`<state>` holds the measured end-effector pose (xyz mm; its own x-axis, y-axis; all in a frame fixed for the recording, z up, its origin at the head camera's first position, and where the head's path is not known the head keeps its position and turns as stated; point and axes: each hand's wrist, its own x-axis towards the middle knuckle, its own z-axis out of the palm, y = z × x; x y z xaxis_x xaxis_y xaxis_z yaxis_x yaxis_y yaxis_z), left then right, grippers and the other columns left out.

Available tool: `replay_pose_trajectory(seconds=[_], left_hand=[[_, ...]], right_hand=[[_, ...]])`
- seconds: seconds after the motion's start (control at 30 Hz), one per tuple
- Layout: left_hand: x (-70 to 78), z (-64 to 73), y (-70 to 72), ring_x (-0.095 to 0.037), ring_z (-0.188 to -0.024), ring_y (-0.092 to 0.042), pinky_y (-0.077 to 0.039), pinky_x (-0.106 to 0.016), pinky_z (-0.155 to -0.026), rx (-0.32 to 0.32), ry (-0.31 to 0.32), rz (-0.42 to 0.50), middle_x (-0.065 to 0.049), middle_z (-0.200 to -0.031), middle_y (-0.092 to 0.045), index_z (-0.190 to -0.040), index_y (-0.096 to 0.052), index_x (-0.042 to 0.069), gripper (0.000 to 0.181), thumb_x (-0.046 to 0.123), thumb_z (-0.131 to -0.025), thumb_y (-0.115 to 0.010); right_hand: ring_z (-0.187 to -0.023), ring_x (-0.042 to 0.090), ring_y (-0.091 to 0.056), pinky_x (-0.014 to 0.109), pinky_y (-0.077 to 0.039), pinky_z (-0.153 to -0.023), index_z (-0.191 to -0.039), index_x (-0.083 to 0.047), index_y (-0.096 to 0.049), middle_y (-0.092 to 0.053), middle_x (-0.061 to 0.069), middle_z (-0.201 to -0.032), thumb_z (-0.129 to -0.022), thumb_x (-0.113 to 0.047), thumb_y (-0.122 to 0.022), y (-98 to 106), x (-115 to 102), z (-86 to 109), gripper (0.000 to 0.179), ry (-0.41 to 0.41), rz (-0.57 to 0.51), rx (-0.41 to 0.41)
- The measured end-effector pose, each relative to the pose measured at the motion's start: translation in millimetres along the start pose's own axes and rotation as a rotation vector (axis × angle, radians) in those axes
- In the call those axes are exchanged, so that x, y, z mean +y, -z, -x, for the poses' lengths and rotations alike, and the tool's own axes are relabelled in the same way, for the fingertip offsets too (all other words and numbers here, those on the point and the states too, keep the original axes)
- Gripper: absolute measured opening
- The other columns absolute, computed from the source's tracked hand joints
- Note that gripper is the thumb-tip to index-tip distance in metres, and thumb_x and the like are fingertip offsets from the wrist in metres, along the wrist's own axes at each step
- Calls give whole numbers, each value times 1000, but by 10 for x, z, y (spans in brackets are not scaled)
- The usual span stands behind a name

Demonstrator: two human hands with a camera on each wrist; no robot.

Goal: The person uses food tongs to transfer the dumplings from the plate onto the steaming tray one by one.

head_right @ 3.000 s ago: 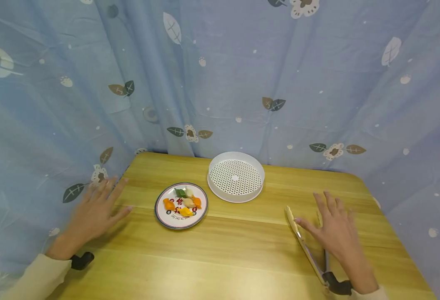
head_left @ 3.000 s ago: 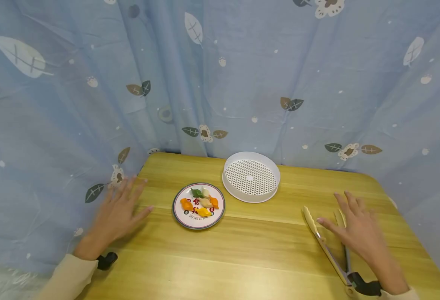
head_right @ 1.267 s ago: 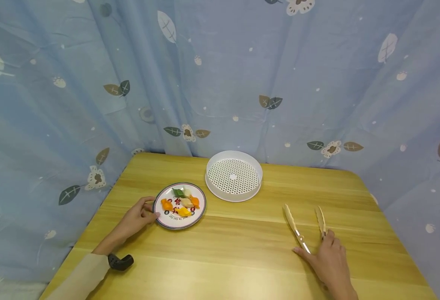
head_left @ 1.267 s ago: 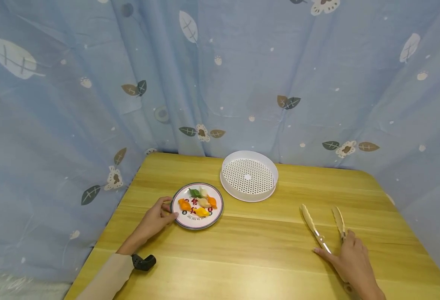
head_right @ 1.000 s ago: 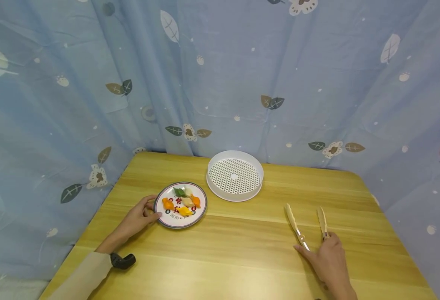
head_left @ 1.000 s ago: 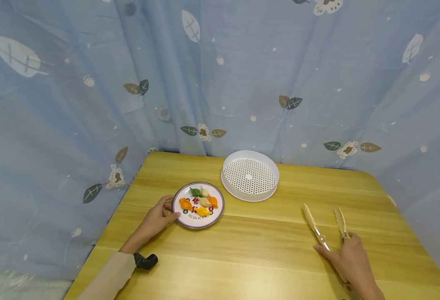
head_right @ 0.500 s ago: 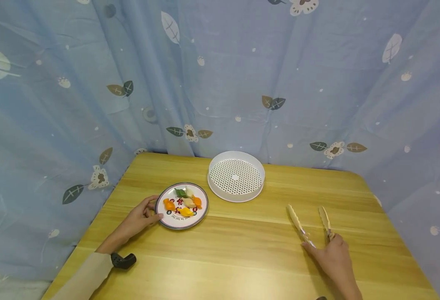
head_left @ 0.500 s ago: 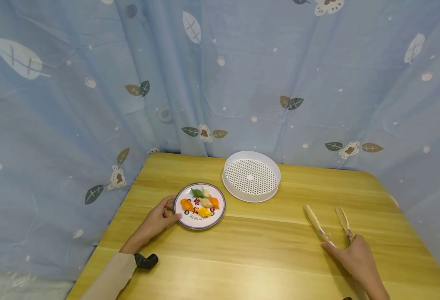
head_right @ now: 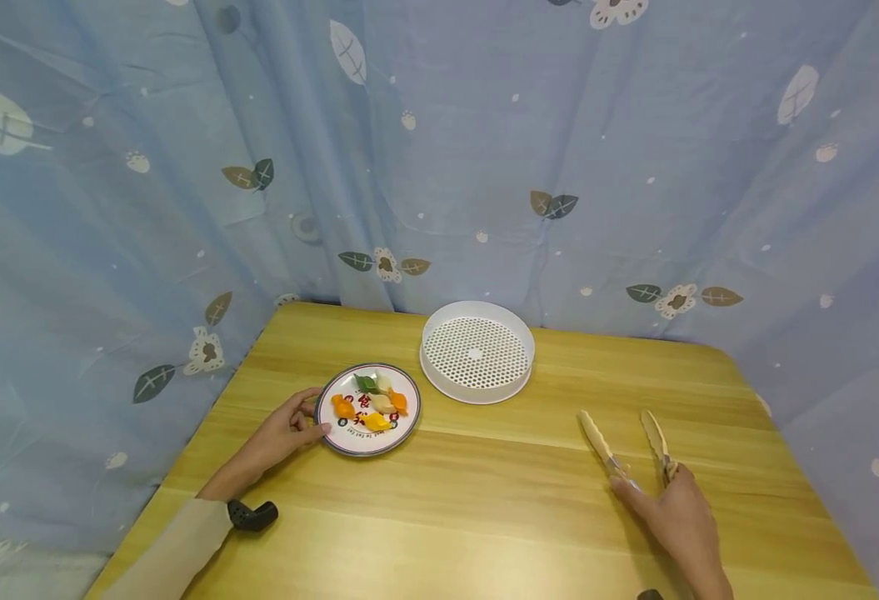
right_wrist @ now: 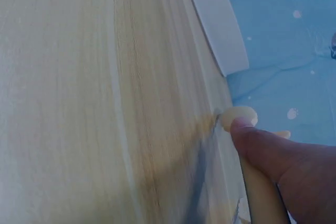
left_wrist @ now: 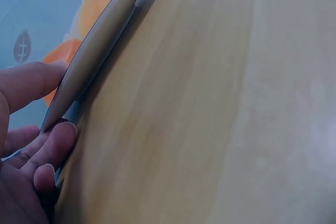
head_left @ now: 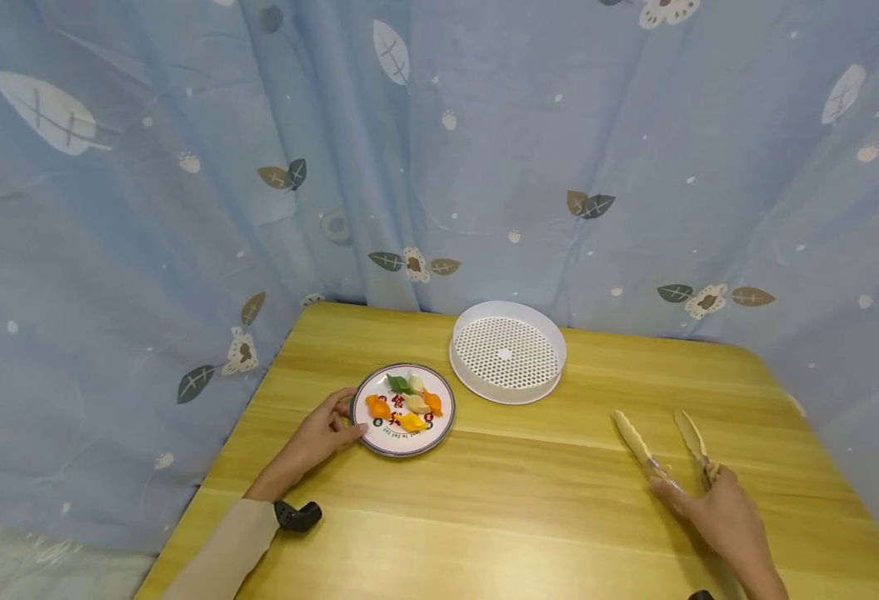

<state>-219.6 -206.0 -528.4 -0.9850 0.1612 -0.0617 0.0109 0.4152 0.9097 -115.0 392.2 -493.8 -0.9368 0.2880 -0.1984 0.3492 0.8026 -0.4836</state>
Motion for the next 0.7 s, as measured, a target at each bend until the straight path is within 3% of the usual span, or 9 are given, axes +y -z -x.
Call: replay_pose_trajectory(seconds=[0.17,0.27,0.33,0.4,0.5,0.6,0.7], left_hand=[[2,7,-28,-22,-77,-49,-42,-27,-64,2,15,16,-14,-120,-57,-155,-40,12,72,23,-95,-78],[7,4,-20,-22,-79,-50,-42,-27,-65,1,15,19,-14,-119,-56,-155,-40,13,73,23,-94,-78],[11,1,-4,-22,-80,-50,-43,-26,-66,4,7,17,-14,-118,-56,-155,-40,13,73,23,-94,-78],[22,4,16,-23,-81,-51,-43,-26,-66,6,-2,20,-14,-118,-56,-155,-40,13,73,23,-94,-79],[38,11,34,-23,-81,-51,-43,-27,-66,4,-12,29,-14,-118,-57,-155,-40,11,73,22,-94,-78],[35,11,22,-22,-81,-51,-43,-27,-67,-3,-6,37,-14,-117,-58,-155,-41,12,73,22,-94,-78],[21,5,-17,-21,-81,-52,-44,-27,-68,-10,1,42,-13,-117,-59,-155,-41,13,72,22,-94,-78]], right_hand=[[-105,60,-56,61,-49,-79,-144,28,-25,-42,51,-133,-89,-77,-58,57,-47,-103,122,-6,41,-31],[-90,55,-58,54,-50,-72,-138,19,-39,-55,45,-117,-91,-75,-57,99,-117,-134,107,12,24,-27],[-73,40,-57,45,-46,-62,-121,10,-47,-59,30,-97,-92,-72,-59,125,-180,-143,88,61,12,10],[-64,26,-47,39,-38,-55,-107,3,-46,-55,15,-84,-93,-69,-62,143,-248,-142,75,119,3,45],[-62,23,-46,37,-36,-53,-113,4,-49,-60,14,-88,-94,-64,-64,181,-353,-146,72,208,10,93],[-62,23,-48,37,-36,-54,-121,2,-50,-63,16,-94,-94,-62,-66,203,-435,-143,72,241,2,107],[-59,22,-45,36,-35,-53,-117,-3,-53,-65,13,-97,-94,-61,-66,195,-503,-143,64,258,-8,108]])
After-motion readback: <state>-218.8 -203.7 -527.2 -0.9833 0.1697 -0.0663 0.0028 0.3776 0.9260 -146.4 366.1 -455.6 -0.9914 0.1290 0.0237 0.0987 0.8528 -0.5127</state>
